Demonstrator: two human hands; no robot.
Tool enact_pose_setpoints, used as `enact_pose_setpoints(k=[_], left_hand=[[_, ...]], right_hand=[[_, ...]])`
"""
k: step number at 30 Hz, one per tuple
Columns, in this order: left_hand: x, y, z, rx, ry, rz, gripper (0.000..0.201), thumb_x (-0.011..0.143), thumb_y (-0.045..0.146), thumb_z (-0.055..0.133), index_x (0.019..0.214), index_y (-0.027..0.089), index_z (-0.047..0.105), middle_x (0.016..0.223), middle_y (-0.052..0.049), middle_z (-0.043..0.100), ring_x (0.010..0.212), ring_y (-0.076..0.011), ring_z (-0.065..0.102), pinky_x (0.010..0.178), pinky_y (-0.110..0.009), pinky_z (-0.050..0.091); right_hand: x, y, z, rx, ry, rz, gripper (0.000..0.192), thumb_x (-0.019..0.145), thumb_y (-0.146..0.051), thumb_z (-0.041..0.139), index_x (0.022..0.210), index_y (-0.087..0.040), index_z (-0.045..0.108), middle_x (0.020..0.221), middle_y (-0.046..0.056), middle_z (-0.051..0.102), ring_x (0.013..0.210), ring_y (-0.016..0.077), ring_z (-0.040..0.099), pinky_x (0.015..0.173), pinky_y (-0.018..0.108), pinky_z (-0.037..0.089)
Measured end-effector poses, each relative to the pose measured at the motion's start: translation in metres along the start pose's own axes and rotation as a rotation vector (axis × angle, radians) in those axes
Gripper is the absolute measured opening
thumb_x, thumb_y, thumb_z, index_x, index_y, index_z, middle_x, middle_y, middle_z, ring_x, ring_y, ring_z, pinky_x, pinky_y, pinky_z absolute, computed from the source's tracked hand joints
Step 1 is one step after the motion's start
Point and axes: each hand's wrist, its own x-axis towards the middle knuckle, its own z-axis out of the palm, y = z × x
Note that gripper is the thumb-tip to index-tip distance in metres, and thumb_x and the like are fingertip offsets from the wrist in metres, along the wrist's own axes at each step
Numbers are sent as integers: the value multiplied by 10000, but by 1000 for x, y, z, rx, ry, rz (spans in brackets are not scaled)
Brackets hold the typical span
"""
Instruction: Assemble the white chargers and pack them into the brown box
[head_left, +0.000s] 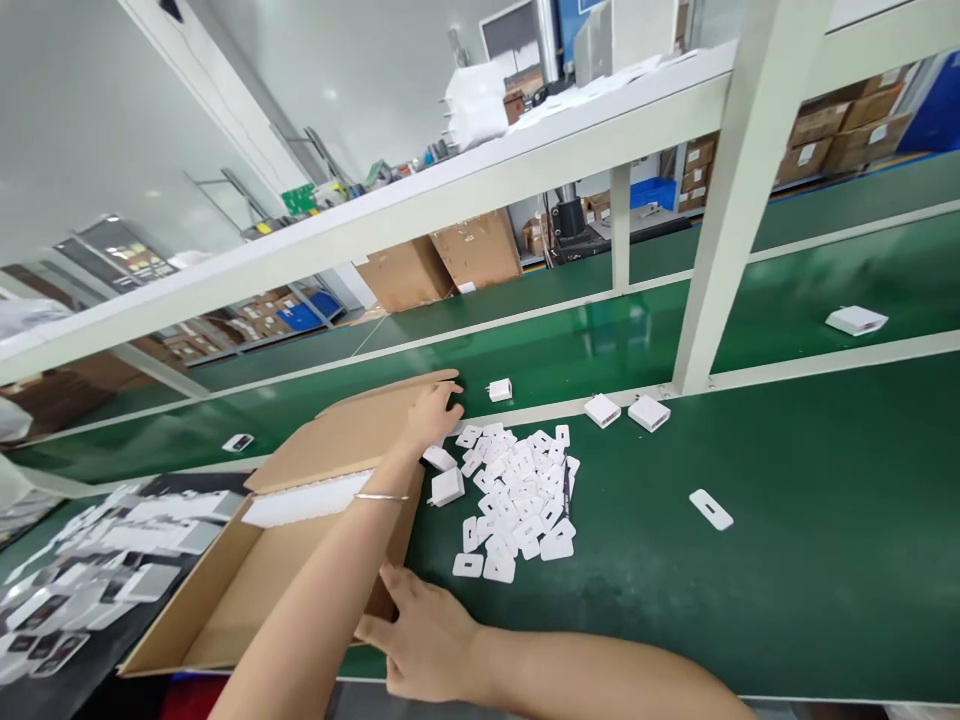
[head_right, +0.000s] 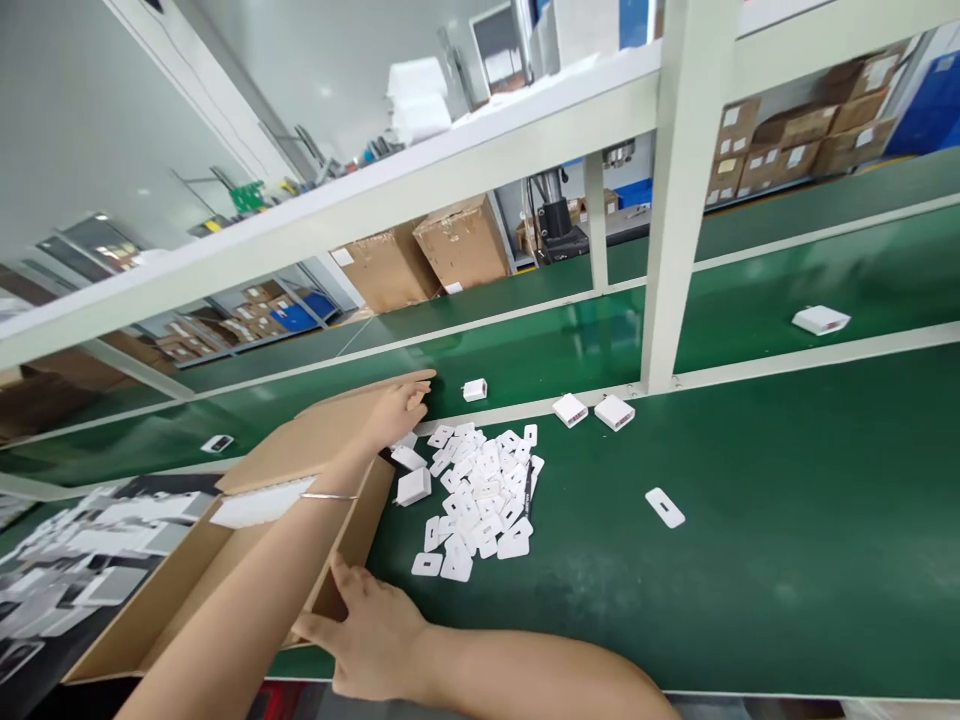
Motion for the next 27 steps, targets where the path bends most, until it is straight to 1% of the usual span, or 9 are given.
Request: enact_pose_setpoints(k=[3,6,9,13,16,19,21,24,27], left_hand=[[19,50,18,7,-12,14,428,966,293,484,1376,250,600,1400,-158,593,1325,-350,593,1069,-514,506],[39,90,43,-11,-44,41,533,945,273,555,1474,223,515,1426,-181,556,1328,-363,580,1071,-495,496],[61,114,69,-66,-88,18,669,940,326,624,1561,208,406,1556,-218,454,1337,-393,573,1070,-507,491],[83,127,92,-230,-110,-56,649,955,390,652,1538,202,439,1608,-231,428,1378,-449,527,1086,-546,475],[90,133,96,-423,-84,-74,479,961,393,666,1392,206,573,1482,-194,560,1355,-417,551,1084,-500,480],[87,144,91,-661,-33,-101,436,995,454,623,1333,181,586,1378,-194,602,1182,-354,670,980,-430,533],[75,155,85,-846,-14,-107,470,1057,509,484,1366,159,537,1293,-190,630,989,-285,733,868,-390,564],[40,172,72,-1108,-6,-61,541,1110,515,229,1401,125,466,1153,-176,680,833,-222,735,785,-371,579],[-14,186,57,-1353,18,47,501,1093,528,339,1423,164,441,1196,-170,691,810,-192,696,772,-365,575]], right_hand=[[-38,12,-30,-74,37,-85,373,943,-356,648,1263,-165,637,1593,236,465,1240,324,652,906,379,607],[-89,38,-85,-160,56,-150,96,939,-286,644,971,-203,677,1295,106,683,1013,224,664,843,322,572],[-140,75,-155,-248,47,93,61,924,-172,607,879,-207,630,919,52,669,830,207,622,750,326,544],[-208,119,-220,-501,125,500,196,876,-174,667,1064,-187,613,993,83,645,833,247,664,671,341,554],[-253,140,-234,-745,171,629,271,901,-320,692,1100,-177,575,949,86,620,680,250,660,496,323,491],[-279,149,-233,-760,213,624,109,1033,-309,506,999,-210,535,873,49,588,598,204,647,427,275,430],[-285,151,-233,-710,221,587,212,1090,-277,373,941,-224,514,840,29,574,562,175,636,436,263,431],[-283,155,-235,-660,220,570,342,1127,-315,301,865,-230,504,793,12,559,478,147,580,438,275,404],[-268,162,-237,-606,205,607,410,1131,-306,285,806,-223,521,752,9,560,428,139,540,439,291,368]])
